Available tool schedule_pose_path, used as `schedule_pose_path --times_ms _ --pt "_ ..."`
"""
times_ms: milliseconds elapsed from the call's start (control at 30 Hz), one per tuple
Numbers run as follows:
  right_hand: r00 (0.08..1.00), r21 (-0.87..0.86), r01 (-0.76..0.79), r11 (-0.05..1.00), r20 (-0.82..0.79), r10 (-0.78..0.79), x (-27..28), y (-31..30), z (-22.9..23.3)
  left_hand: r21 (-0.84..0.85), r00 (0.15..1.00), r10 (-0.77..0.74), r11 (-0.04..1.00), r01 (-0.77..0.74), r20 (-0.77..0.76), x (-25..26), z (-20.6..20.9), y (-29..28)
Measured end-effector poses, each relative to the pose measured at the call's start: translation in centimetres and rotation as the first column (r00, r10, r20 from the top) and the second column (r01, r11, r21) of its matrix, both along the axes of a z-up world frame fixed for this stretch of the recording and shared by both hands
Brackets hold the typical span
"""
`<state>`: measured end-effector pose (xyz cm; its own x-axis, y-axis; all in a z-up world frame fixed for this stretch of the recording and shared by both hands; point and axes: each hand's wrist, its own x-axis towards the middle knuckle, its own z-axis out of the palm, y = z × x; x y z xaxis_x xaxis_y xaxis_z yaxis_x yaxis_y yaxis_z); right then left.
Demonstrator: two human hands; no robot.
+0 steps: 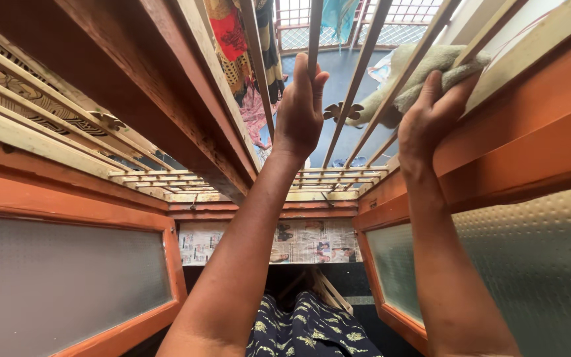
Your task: The person wipes the wooden window frame and metal grille with a cloth. They move the cloth along the frame edges and across the grille bars, then wipe the newspaper-covered sill. The person folds the cloth and continues wiping the frame and grille.
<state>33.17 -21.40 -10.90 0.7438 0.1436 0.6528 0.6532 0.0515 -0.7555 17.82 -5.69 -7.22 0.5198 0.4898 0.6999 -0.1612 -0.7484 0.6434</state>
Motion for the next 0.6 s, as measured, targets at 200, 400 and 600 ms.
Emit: schedule_pose_path --times_ms 200,400,600 --pt "0.991 -0.142 0.079 0.987 -0.095 -0.093 -2.0 0.2 -7.0 -0.026 1.0 -0.012 1.0 0.012 -0.013 0.3 -1.0 0.4" --pt "0.977 -0.227 0.04 0.973 -0.194 -0.085 -2.4 -0.3 -14.8 -0.019 0.996 -0.002 1.0 0.004 0.094 1.2 -4.0 0.6" --pt "0.98 -0.266 0.075 0.961 -0.161 -0.121 -2.3 -0.1 -21.3 -0.144 0.989 0.016 0.99 0.006 0.15 0.8 -8.2 -0.7"
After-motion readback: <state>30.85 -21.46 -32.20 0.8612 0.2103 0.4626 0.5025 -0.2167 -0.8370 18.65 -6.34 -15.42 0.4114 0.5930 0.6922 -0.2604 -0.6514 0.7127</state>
